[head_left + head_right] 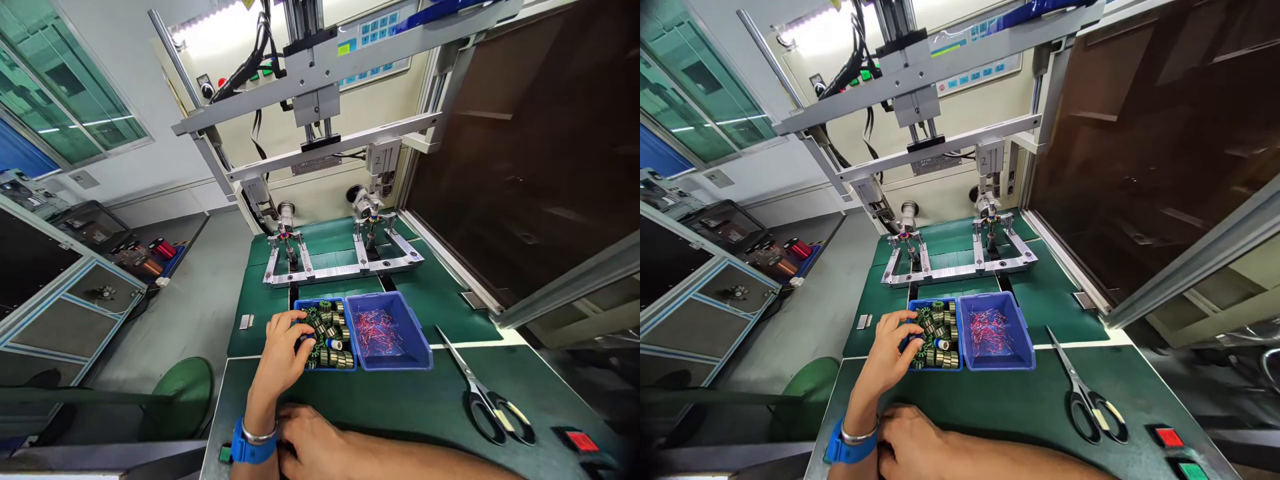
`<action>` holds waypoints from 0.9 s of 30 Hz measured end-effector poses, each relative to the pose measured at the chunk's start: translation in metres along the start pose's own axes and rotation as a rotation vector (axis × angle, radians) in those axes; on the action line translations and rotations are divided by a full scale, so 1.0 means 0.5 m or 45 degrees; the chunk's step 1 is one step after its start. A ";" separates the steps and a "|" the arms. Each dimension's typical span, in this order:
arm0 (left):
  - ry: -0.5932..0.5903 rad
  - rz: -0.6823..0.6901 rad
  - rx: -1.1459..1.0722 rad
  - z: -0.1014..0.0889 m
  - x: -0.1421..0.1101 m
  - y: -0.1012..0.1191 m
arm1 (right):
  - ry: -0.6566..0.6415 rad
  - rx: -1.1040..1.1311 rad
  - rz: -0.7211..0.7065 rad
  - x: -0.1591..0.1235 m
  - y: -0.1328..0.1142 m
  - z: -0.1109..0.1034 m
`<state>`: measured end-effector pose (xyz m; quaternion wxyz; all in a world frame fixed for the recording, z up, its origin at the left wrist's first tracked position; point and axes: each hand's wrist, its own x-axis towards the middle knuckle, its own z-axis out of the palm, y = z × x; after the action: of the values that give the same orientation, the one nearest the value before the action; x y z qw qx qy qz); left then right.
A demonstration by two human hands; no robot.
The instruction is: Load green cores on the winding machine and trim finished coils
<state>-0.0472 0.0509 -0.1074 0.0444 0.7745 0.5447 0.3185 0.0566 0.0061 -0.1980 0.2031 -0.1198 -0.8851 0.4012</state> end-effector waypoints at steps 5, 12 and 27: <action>-0.031 0.087 -0.043 0.000 0.003 0.020 | 0.032 0.095 0.015 -0.003 0.002 -0.001; 0.113 0.022 -0.159 0.002 0.003 0.004 | 0.028 0.091 0.004 -0.002 0.006 0.004; 0.141 -0.080 -0.243 0.034 0.044 -0.042 | 0.101 0.049 -0.013 0.002 0.000 -0.003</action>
<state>-0.0506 0.0831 -0.1200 0.0979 0.7304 0.5376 0.4096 0.0564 0.0073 -0.1968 0.2423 -0.1270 -0.8691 0.4121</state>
